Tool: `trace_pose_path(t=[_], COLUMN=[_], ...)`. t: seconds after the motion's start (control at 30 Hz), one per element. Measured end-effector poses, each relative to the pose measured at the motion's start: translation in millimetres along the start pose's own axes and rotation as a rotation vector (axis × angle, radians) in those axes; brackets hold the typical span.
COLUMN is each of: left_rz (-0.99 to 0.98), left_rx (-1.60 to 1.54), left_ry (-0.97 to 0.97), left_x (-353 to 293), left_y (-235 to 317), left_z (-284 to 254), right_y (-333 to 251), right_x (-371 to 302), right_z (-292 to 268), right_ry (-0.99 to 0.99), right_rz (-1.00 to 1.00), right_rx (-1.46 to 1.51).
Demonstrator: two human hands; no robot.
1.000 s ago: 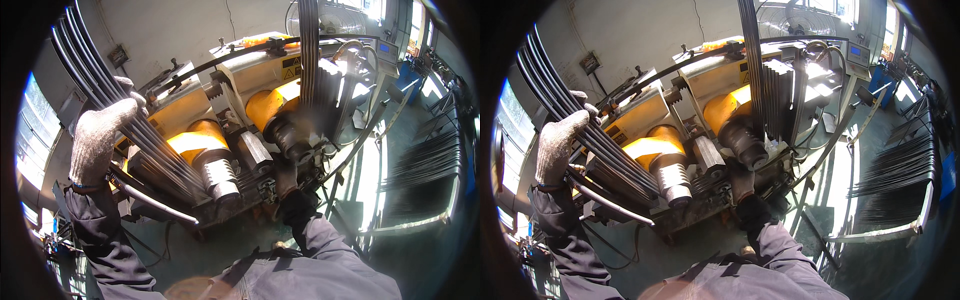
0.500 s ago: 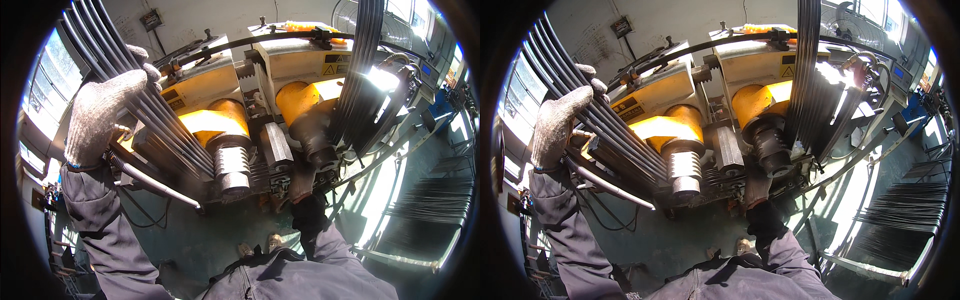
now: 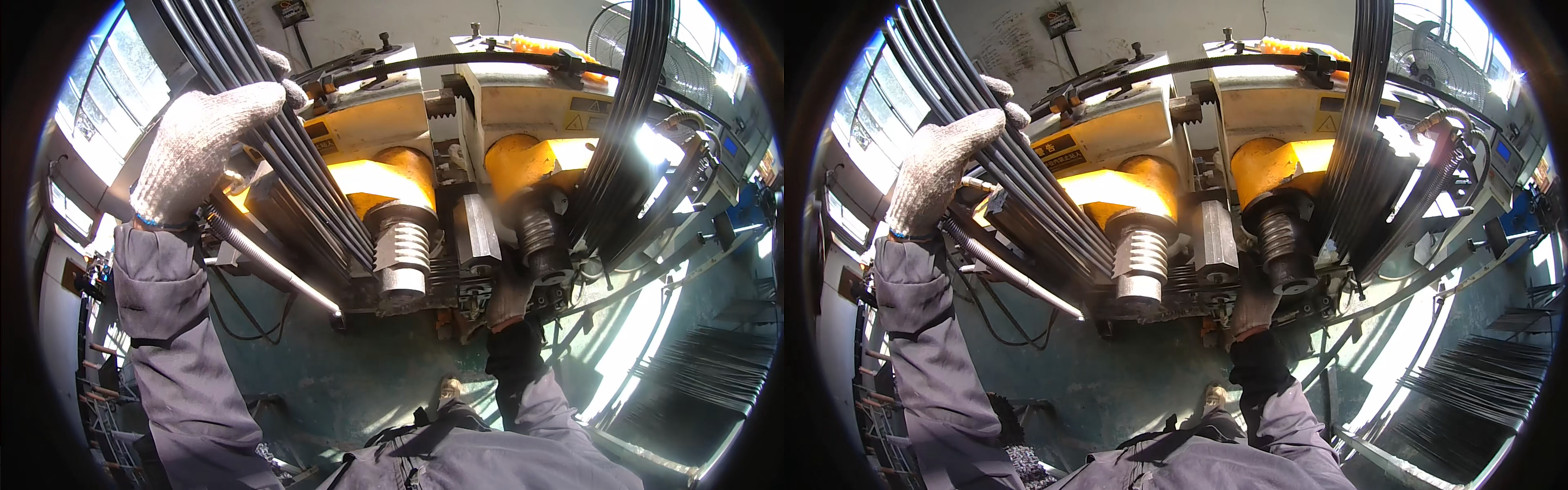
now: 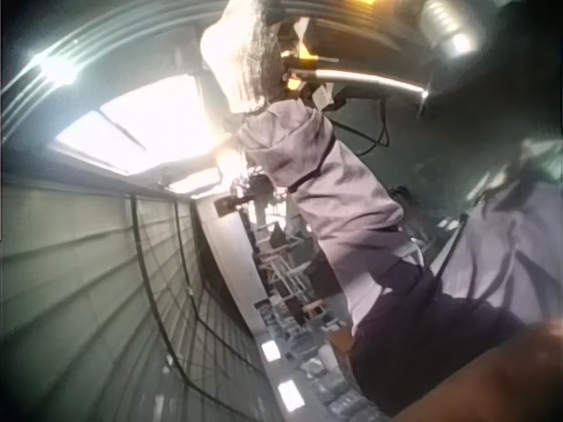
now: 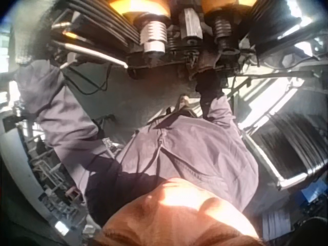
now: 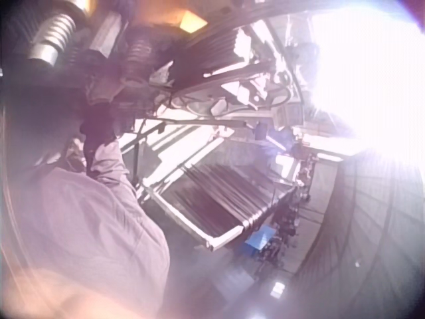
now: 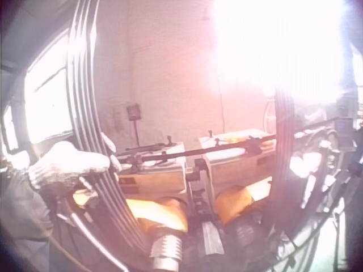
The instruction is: The person repeatedly picks up bundles of metal rods, feeds them into a bending machine, and removes the bent rods to place them on a rack. The process is repeated multiple times throughout the clip.
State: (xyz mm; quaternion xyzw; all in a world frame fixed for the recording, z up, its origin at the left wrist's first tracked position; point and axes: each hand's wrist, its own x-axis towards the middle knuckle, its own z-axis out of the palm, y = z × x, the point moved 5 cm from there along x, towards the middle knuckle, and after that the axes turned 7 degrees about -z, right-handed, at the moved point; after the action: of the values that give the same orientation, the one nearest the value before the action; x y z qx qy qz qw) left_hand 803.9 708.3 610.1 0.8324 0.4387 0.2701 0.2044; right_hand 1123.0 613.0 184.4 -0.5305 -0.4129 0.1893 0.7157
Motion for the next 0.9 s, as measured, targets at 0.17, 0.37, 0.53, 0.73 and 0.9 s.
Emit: trace_pose_path(t=[0.17,0.37,0.53,0.73,0.9], left_rz=[0.065,0.774,0.053,-0.161,-0.344], left_rx=[-0.084,0.715,-0.763,-1.010,-0.725], left_ry=[0.023,0.497,0.404,0.799,1.282], left_x=[-7,-119,-265,-521,-746], left_y=[7,52,29,12,49], left_z=[1,13,21,27,37], right_y=[10,-14,-8,-39,-169], right_x=[4,-26,-122,-205,-319], right_z=[-2,-18,-72,-85,-2], right_ry=[-0.005,-0.160,0.093,0.007,-0.331], right_rz=[0.098,-0.179,-0.008,-0.388,-1.184], right_rx=[0.212,-0.073,-0.034,-0.328,0.018])
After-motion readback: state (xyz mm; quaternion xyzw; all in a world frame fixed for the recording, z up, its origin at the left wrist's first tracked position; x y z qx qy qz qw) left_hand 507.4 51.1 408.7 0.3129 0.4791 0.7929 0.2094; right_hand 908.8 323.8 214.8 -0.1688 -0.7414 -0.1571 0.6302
